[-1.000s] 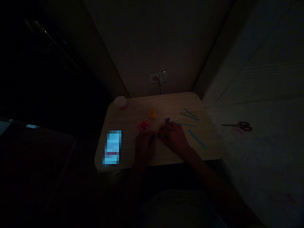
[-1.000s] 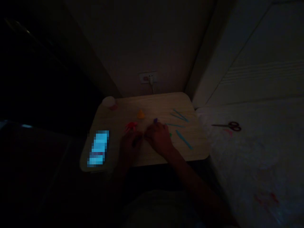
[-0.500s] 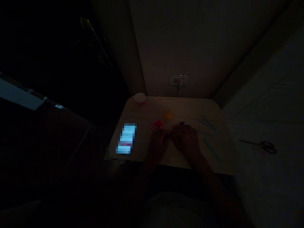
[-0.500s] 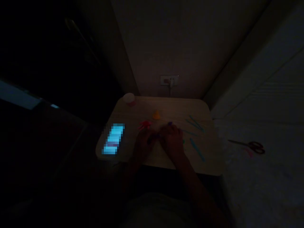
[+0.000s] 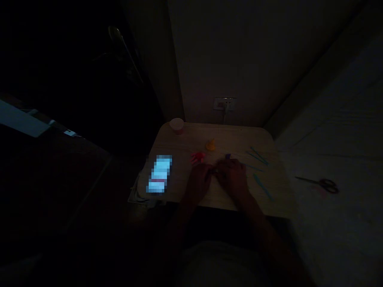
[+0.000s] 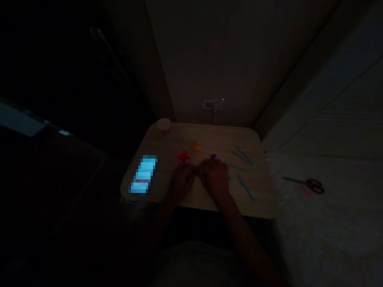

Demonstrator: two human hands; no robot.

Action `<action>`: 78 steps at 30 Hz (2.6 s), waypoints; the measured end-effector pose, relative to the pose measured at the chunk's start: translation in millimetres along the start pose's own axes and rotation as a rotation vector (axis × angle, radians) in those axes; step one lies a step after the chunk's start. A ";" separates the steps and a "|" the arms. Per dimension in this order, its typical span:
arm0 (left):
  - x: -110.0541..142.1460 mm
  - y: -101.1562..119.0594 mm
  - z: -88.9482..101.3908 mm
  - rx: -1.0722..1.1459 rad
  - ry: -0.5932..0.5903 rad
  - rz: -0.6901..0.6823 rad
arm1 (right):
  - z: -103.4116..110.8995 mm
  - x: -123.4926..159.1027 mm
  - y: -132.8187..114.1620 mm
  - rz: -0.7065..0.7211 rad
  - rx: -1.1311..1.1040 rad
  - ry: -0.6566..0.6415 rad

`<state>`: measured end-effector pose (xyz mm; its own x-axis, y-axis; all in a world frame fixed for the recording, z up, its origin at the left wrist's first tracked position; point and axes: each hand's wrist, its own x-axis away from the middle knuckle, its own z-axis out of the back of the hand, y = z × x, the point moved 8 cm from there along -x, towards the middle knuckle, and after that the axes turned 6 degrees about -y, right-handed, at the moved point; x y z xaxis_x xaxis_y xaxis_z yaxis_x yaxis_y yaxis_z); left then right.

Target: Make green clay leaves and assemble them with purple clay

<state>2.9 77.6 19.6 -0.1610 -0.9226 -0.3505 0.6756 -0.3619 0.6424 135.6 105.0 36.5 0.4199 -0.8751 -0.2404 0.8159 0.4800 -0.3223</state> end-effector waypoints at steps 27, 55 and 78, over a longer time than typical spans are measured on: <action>46.5 -5.2 27.6 0.153 0.100 0.165 | 36.4 20.9 -11.6 0.061 -0.265 0.163; 45.4 33.0 30.5 0.392 0.088 0.169 | 29.3 49.9 -11.3 0.042 -0.936 -0.033; 46.5 -25.1 49.1 -0.086 0.112 0.112 | 84.3 70.1 64.8 -0.381 -0.834 0.586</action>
<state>-56.8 37.2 20.6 -0.0032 -0.9342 -0.3567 0.7446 -0.2403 0.6227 251.4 69.6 75.9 -0.2390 -0.9164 -0.3210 0.2329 0.2669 -0.9352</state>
